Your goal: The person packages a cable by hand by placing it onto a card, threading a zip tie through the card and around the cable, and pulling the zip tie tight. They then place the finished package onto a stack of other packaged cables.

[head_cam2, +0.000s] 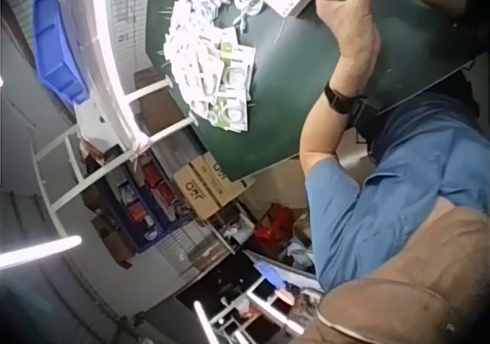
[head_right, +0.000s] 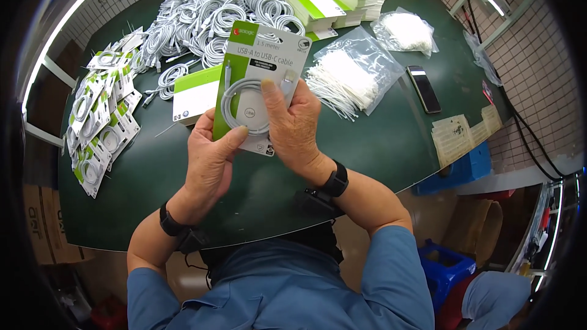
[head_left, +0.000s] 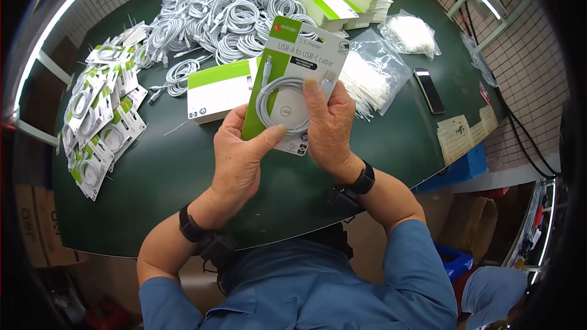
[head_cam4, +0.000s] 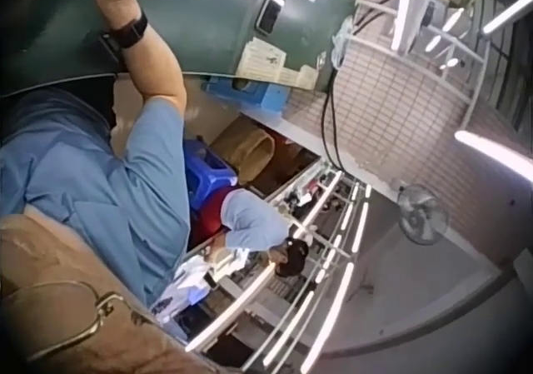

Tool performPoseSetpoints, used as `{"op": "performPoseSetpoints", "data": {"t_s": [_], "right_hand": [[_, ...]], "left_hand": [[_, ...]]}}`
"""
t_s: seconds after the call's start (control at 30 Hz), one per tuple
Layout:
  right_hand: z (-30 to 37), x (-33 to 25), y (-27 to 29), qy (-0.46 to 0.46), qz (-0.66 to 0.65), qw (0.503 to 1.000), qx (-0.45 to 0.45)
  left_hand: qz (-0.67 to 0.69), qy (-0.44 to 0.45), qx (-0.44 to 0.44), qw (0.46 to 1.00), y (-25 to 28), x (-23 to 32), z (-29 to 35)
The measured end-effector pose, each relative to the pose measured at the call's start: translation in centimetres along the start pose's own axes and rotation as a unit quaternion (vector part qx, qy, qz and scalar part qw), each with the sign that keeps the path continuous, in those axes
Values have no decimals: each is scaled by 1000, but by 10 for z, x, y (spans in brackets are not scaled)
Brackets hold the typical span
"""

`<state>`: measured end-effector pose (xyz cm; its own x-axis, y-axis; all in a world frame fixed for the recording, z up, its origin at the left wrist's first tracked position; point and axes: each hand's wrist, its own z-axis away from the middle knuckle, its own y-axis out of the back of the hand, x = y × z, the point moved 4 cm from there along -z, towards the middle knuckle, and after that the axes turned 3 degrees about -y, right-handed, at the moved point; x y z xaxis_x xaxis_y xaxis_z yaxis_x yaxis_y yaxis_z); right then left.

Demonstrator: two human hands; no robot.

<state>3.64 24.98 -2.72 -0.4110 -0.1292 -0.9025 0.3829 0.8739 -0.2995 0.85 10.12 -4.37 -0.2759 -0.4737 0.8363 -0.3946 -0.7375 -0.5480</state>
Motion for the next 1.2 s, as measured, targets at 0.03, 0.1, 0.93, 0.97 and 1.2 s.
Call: {"op": "performPoseSetpoints", "data": {"t_s": [0.03, 0.1, 0.93, 0.97, 1.2], "right_hand": [[2, 1, 0, -7, -2, 1000, -9], [5, 0, -2, -19, -6, 999, -27], [17, -18, -19, 75, 288, 918, -263], [10, -8, -13, 7, 217, 944, -247], [35, -22, -49, -2, 245, 953, -176]], "left_hand": [[14, -9, 17, 1000, 1, -2, 2], [42, -27, 49, 998, 3, -3, 5], [-523, -312, -21, 793, 24, 93, 39], [-510, -347, 21, 787, 29, 95, 42], [-300, -277, 174, 896, 54, 62, 42]]}}
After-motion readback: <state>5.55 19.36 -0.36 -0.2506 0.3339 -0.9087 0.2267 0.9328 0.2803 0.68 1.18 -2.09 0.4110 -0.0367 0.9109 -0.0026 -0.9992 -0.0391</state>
